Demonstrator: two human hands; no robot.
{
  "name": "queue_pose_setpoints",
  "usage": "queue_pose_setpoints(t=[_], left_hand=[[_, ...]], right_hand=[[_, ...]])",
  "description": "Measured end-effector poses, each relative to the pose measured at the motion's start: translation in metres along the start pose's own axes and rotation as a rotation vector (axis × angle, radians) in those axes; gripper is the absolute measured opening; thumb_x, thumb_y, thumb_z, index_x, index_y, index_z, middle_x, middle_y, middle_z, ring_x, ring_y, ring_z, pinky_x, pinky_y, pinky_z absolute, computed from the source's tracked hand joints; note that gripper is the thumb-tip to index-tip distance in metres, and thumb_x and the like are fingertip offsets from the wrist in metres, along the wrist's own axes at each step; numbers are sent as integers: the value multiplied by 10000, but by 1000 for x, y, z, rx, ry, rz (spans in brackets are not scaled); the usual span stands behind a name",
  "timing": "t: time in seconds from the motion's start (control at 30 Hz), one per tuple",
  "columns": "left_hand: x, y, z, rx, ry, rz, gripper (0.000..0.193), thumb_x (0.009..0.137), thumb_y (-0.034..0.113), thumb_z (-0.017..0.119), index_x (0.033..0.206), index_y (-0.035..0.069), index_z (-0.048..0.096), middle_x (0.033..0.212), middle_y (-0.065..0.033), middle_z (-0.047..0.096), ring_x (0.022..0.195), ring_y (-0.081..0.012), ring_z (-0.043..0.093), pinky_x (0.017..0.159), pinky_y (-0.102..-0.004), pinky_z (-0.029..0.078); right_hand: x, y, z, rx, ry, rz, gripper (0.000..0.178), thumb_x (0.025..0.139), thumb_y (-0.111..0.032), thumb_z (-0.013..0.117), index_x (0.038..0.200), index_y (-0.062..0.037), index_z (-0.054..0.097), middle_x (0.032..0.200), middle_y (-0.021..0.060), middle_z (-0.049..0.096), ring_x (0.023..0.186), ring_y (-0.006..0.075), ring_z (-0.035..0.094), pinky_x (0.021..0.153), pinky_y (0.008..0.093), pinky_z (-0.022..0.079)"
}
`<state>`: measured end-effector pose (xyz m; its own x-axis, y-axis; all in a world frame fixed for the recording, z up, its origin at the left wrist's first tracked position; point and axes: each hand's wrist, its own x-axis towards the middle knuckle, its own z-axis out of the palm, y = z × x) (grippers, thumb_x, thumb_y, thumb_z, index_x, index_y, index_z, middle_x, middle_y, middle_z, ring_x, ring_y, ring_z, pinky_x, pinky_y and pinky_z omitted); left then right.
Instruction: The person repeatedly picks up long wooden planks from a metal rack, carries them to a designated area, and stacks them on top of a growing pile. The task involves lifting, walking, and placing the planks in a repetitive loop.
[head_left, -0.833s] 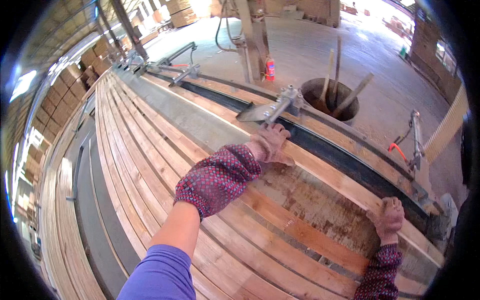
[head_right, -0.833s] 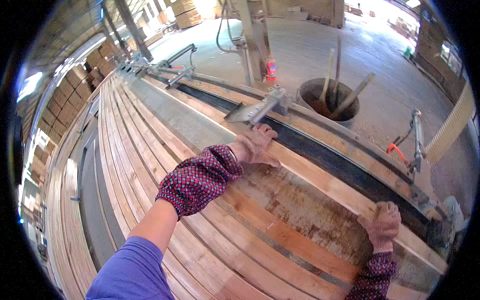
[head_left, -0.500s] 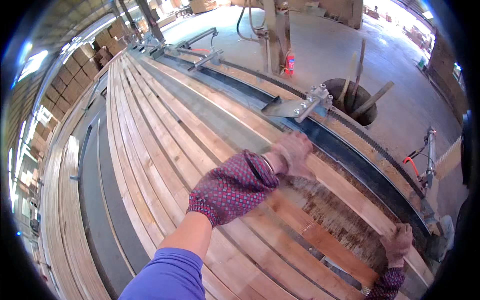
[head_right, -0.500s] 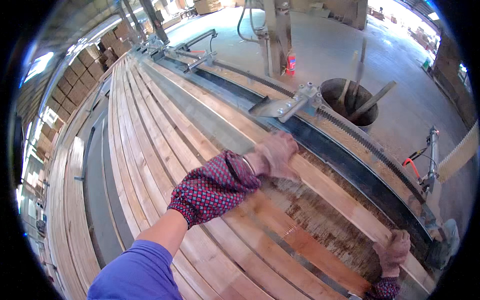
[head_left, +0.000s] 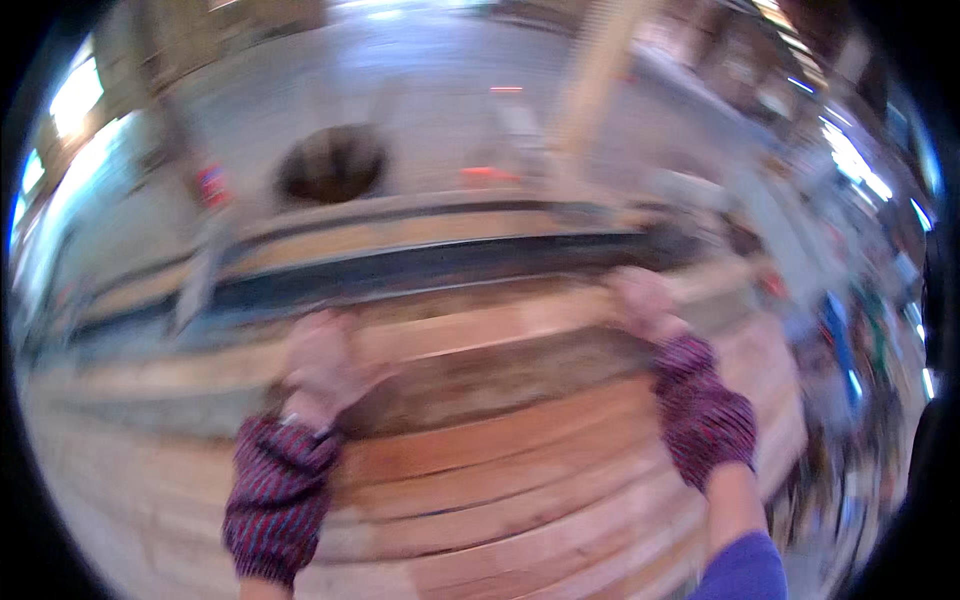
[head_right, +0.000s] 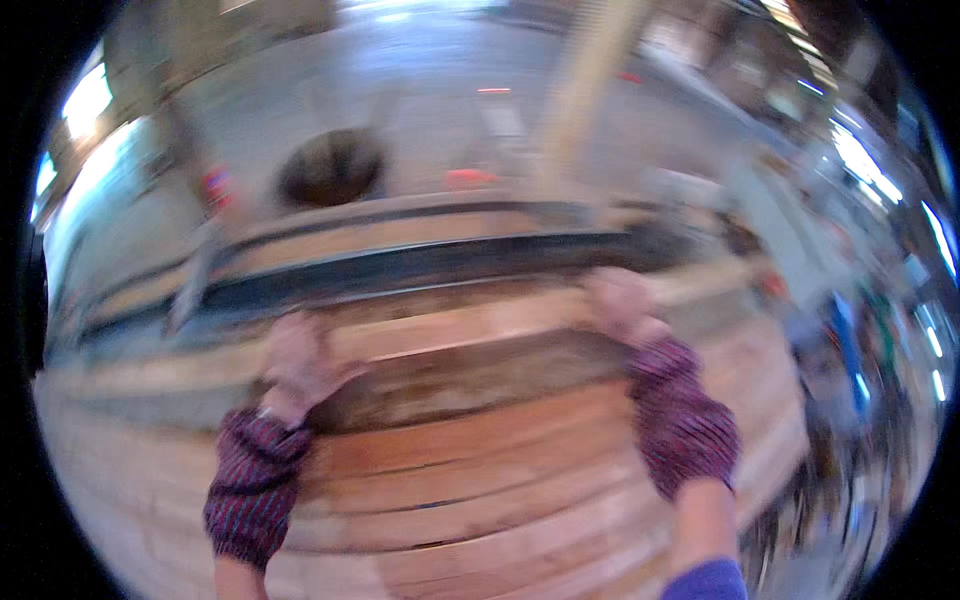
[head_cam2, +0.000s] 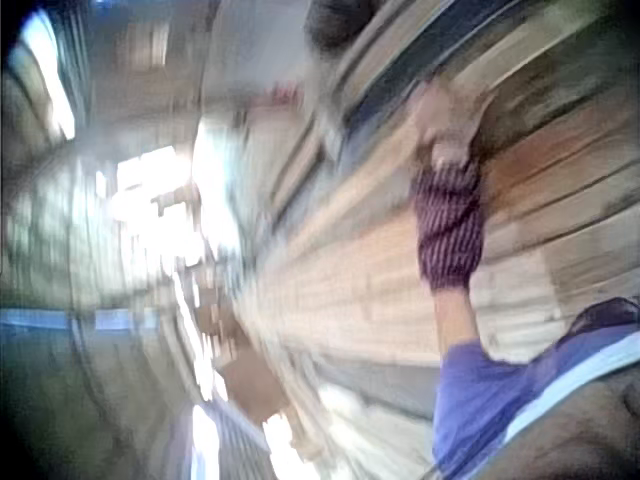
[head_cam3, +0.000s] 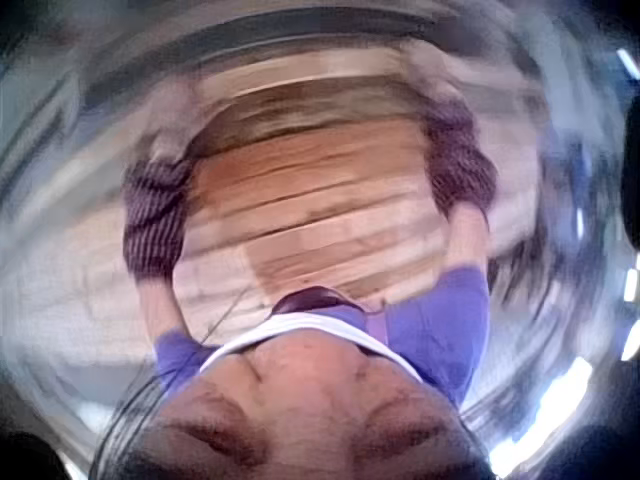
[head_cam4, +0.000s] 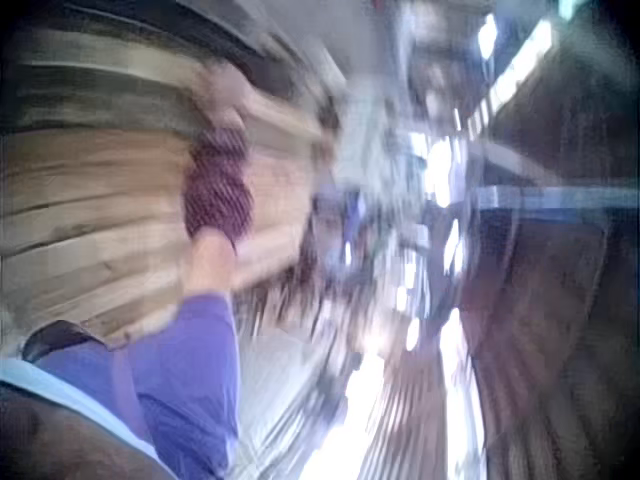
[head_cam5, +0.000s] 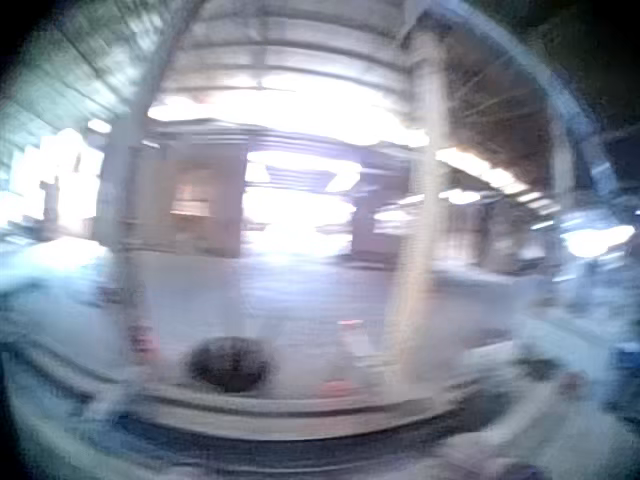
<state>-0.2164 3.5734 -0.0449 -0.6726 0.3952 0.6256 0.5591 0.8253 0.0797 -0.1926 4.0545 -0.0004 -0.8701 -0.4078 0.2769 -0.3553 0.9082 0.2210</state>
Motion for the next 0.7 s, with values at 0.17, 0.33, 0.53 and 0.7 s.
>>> queue_pose_setpoints(t=[0.17, 0.33, 0.53, 0.7], left_hand=[[48, 94, 12, -15, -467, -346, 705, 595, 594, 773, 1009, 39, 640, 1030, -141, 596, 1044, -320, 531, 907, -416, 446], [82, 163, 23, 70, -477, -361, 707, 630, 562, 757, 1061, 17, 623, 1096, -160, 590, 1084, -327, 525, 922, -412, 451], [99, 175, 37, 65, -485, -314, 684, 638, 555, 759, 1059, 32, 629, 1109, -161, 587, 1099, -322, 516, 935, -405, 435], [93, 172, 35, 72, -481, -258, 654, 672, 510, 750, 1111, 50, 597, 1138, -158, 571, 1118, -328, 507, 967, -421, 408]], right_hand=[[-24, 31, -8, -23, -434, 460, 816, 739, -653, 622, 1256, -28, 531, 1292, 192, 530, 1227, 360, 479, 1036, 436, 383], [-39, 28, -15, 26, -387, 460, 956, 785, -724, 485, 1425, -24, 357, 1471, 211, 356, 1368, 387, 312, 1132, 474, 220], [-18, -38, -25, 70, -277, 451, 912, 769, -672, 539, 1380, -7, 411, 1335, 191, 453, 1251, 395, 389, 1055, 556, 266], [-1, -93, -23, 102, -290, 436, 867, 804, -642, 520, 1401, -25, 399, 1396, 188, 417, 1297, 390, 373, 1054, 518, 276]])
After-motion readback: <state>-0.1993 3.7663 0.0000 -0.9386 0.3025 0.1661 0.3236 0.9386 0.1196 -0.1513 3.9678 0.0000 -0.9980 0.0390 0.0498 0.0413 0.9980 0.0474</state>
